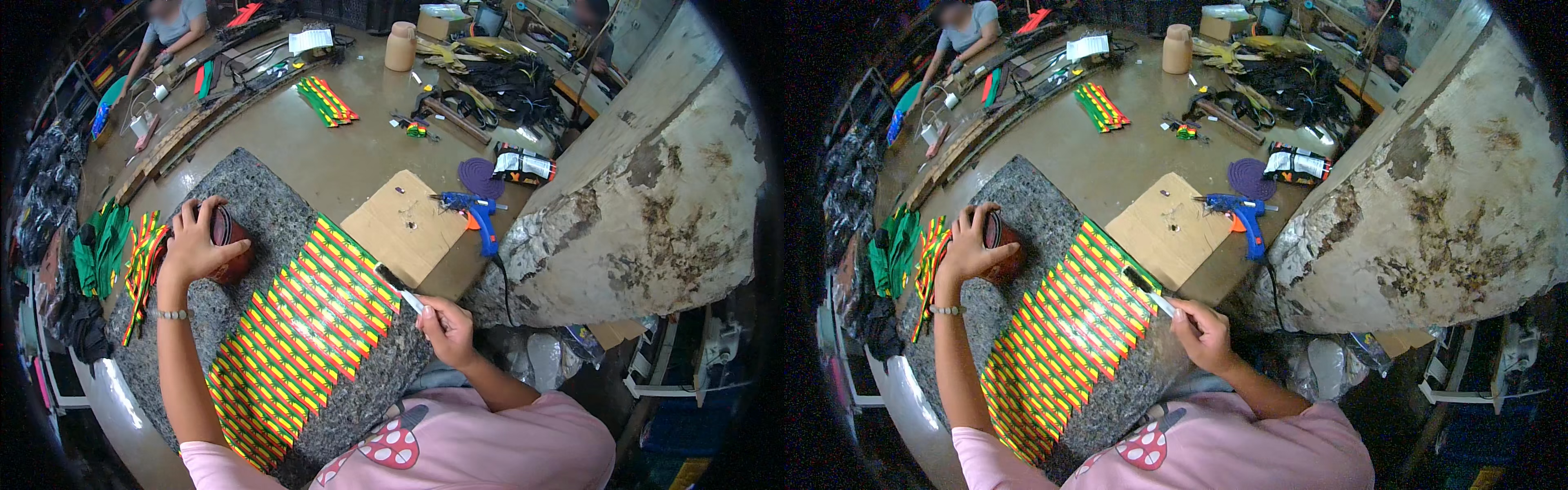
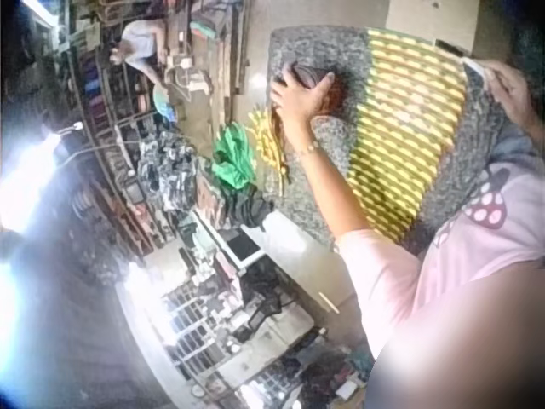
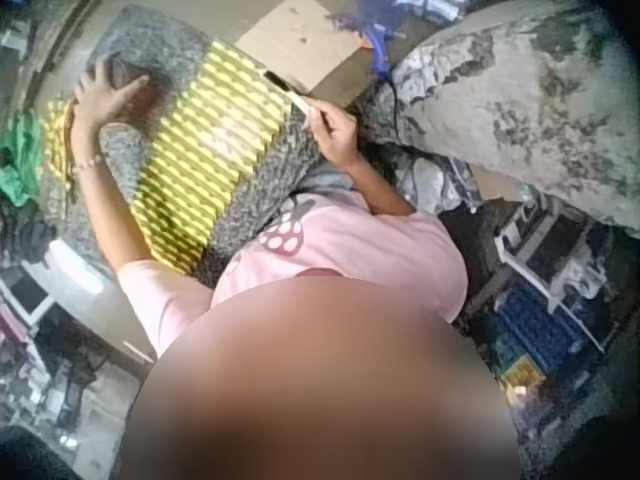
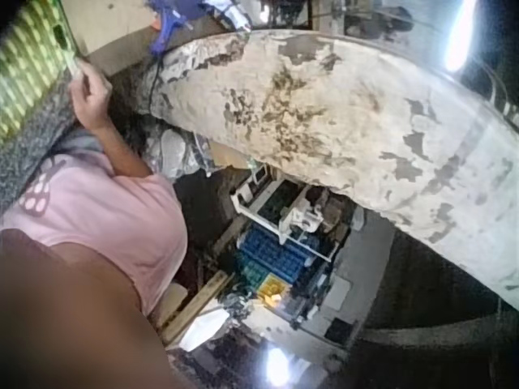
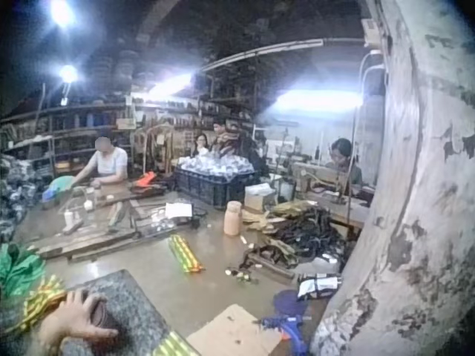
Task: The person arranges colorful striped paper strips on a dark mat, aligning them in rows. They then use a brush to apply a yellow adhesive from a can onto the arranged strips, pressing them down to secure the layout.
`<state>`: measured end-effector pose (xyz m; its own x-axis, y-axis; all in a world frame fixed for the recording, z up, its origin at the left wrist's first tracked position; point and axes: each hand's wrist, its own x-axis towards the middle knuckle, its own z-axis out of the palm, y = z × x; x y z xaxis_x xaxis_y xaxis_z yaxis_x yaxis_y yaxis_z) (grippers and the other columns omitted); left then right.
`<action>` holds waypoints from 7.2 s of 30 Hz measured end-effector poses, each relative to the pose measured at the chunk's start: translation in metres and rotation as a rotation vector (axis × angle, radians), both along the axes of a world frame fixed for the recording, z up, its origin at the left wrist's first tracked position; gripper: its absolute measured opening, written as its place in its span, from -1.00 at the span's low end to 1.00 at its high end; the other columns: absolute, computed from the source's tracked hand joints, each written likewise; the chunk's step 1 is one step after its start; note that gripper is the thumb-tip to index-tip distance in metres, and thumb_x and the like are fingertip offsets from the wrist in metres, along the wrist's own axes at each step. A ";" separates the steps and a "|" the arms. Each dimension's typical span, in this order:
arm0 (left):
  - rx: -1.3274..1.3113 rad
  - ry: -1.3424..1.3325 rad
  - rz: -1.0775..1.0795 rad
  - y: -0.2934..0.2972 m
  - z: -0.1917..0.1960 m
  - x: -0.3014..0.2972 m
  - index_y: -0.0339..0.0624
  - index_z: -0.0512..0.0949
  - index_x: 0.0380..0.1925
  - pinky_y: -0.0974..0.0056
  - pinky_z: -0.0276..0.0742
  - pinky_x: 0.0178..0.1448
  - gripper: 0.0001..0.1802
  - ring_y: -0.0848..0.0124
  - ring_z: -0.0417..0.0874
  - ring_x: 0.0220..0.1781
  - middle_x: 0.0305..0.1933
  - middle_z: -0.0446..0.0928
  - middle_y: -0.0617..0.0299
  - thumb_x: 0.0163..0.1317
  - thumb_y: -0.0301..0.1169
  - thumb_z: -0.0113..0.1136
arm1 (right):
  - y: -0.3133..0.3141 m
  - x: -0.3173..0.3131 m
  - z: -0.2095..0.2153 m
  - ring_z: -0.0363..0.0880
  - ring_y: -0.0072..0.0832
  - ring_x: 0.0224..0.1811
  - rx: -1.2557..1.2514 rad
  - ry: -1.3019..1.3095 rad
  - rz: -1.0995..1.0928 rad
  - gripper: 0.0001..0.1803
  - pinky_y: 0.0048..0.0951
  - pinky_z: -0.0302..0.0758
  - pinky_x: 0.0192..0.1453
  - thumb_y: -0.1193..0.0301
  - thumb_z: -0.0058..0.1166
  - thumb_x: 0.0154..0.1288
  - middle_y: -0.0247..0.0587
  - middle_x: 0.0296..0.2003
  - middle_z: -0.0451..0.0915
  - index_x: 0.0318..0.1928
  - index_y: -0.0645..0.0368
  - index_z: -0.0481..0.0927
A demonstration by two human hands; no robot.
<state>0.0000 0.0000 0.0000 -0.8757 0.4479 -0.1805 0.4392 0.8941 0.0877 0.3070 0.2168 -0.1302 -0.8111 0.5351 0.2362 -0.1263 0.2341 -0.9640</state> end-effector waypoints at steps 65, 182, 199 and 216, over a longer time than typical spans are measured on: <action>0.827 -0.018 1.202 -0.349 -0.085 0.335 -0.20 0.50 -0.36 0.53 0.19 -0.55 -0.60 0.71 0.29 -0.57 -0.53 0.33 0.46 0.47 -0.10 -0.06 | -0.005 0.003 0.062 0.42 0.11 -0.22 0.482 -0.429 -0.197 -0.76 -0.02 0.32 -0.13 0.34 -0.29 0.52 0.18 -0.33 0.44 -0.16 0.28 0.35; 0.465 0.287 0.439 -0.365 -0.065 0.159 -0.27 0.30 0.30 0.01 0.04 0.49 -0.39 -0.09 0.11 0.49 0.40 0.20 -0.20 0.39 -0.09 0.00 | -0.123 0.012 0.014 0.40 -0.19 0.17 0.808 -0.041 -0.242 -0.69 -0.17 0.29 0.27 0.39 -0.10 0.48 -0.02 0.07 0.47 0.09 0.32 0.49; 0.403 0.397 0.184 -0.197 -0.118 -0.078 0.17 0.47 0.19 -0.38 0.17 0.23 -0.25 0.03 0.40 0.25 0.19 0.39 -0.02 0.03 0.25 0.24 | -0.120 0.010 0.009 0.37 -0.19 0.12 0.705 -0.176 -0.231 -0.70 -0.08 0.31 0.19 0.33 -0.11 0.46 -0.10 -0.02 0.52 0.03 0.26 0.51; 0.461 0.691 0.085 -0.452 -0.038 -0.006 -0.29 0.54 -0.25 0.10 0.46 -0.13 -0.71 -0.01 0.56 -0.21 -0.33 0.50 -0.03 -0.01 -0.47 0.35 | -0.121 0.007 0.013 0.45 -0.18 0.00 0.825 -0.128 -0.208 -0.82 -0.14 0.36 0.11 0.47 -0.08 0.40 -0.09 -0.14 0.57 -0.16 0.27 0.58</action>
